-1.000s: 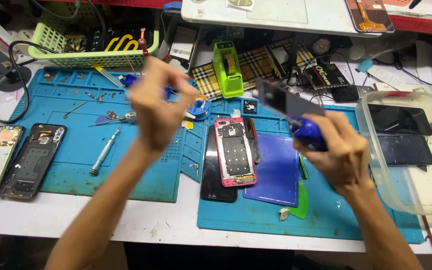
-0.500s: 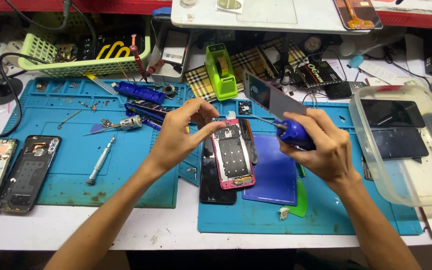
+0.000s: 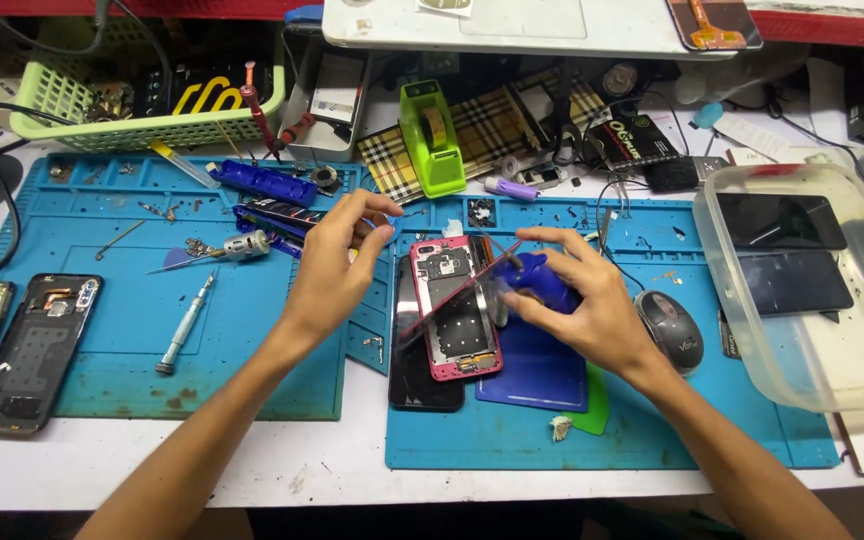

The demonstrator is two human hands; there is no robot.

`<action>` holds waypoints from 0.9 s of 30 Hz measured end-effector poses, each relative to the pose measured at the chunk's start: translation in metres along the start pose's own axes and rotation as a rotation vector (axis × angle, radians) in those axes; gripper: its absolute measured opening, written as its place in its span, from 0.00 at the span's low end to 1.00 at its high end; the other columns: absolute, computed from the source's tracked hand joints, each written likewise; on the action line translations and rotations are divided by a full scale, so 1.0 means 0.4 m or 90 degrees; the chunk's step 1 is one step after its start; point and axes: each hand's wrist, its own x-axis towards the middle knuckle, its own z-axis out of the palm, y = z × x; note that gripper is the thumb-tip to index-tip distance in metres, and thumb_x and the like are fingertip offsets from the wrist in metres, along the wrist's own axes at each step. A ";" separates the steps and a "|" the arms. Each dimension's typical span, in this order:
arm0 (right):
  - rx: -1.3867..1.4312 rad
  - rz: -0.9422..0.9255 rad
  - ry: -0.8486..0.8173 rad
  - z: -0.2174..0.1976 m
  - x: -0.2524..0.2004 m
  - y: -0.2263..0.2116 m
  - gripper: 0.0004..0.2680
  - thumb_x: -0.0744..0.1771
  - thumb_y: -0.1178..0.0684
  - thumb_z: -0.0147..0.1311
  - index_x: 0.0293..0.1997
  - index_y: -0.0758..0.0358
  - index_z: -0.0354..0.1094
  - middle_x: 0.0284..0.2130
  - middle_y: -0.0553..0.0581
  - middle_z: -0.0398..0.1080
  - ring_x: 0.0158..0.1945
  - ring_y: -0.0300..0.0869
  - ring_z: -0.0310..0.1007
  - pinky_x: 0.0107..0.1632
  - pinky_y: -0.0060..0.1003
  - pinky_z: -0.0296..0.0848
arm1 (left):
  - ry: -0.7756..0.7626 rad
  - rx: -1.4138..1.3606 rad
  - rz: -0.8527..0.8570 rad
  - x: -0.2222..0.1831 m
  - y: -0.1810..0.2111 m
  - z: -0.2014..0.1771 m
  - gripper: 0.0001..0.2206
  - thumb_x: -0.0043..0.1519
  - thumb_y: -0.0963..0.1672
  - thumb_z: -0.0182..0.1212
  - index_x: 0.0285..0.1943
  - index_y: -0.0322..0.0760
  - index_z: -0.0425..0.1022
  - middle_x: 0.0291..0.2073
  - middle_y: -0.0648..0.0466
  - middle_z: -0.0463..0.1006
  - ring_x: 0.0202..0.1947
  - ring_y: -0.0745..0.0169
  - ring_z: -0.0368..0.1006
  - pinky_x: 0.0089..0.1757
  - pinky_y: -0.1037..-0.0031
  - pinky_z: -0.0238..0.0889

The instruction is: Disassembling a mobile phone by removing screws with an electric screwdriver and prying off internal components.

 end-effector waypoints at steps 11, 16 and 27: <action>0.210 0.217 -0.005 0.024 -0.011 0.087 0.13 0.67 0.55 0.56 0.58 0.66 0.69 0.32 0.60 0.74 0.31 0.41 0.76 0.35 0.38 0.78 | -0.030 0.191 0.200 -0.050 0.036 0.055 0.18 0.64 0.51 0.63 0.58 0.39 0.73 0.46 0.49 0.68 0.47 0.43 0.72 0.47 0.56 0.66; 0.273 0.226 -0.032 0.021 -0.004 0.029 0.21 0.67 0.59 0.55 0.69 0.67 0.57 0.45 0.66 0.70 0.35 0.46 0.79 0.40 0.43 0.80 | -0.120 0.052 0.120 -0.039 0.069 0.011 0.11 0.65 0.47 0.61 0.52 0.38 0.78 0.42 0.45 0.73 0.42 0.38 0.75 0.45 0.54 0.68; 0.386 0.326 -0.064 0.063 0.018 -0.016 0.19 0.66 0.52 0.59 0.59 0.66 0.54 0.40 0.64 0.76 0.38 0.45 0.77 0.42 0.41 0.78 | -0.244 -0.201 -0.111 -0.056 0.056 0.047 0.24 0.69 0.50 0.52 0.72 0.36 0.63 0.43 0.37 0.78 0.39 0.45 0.82 0.41 0.58 0.74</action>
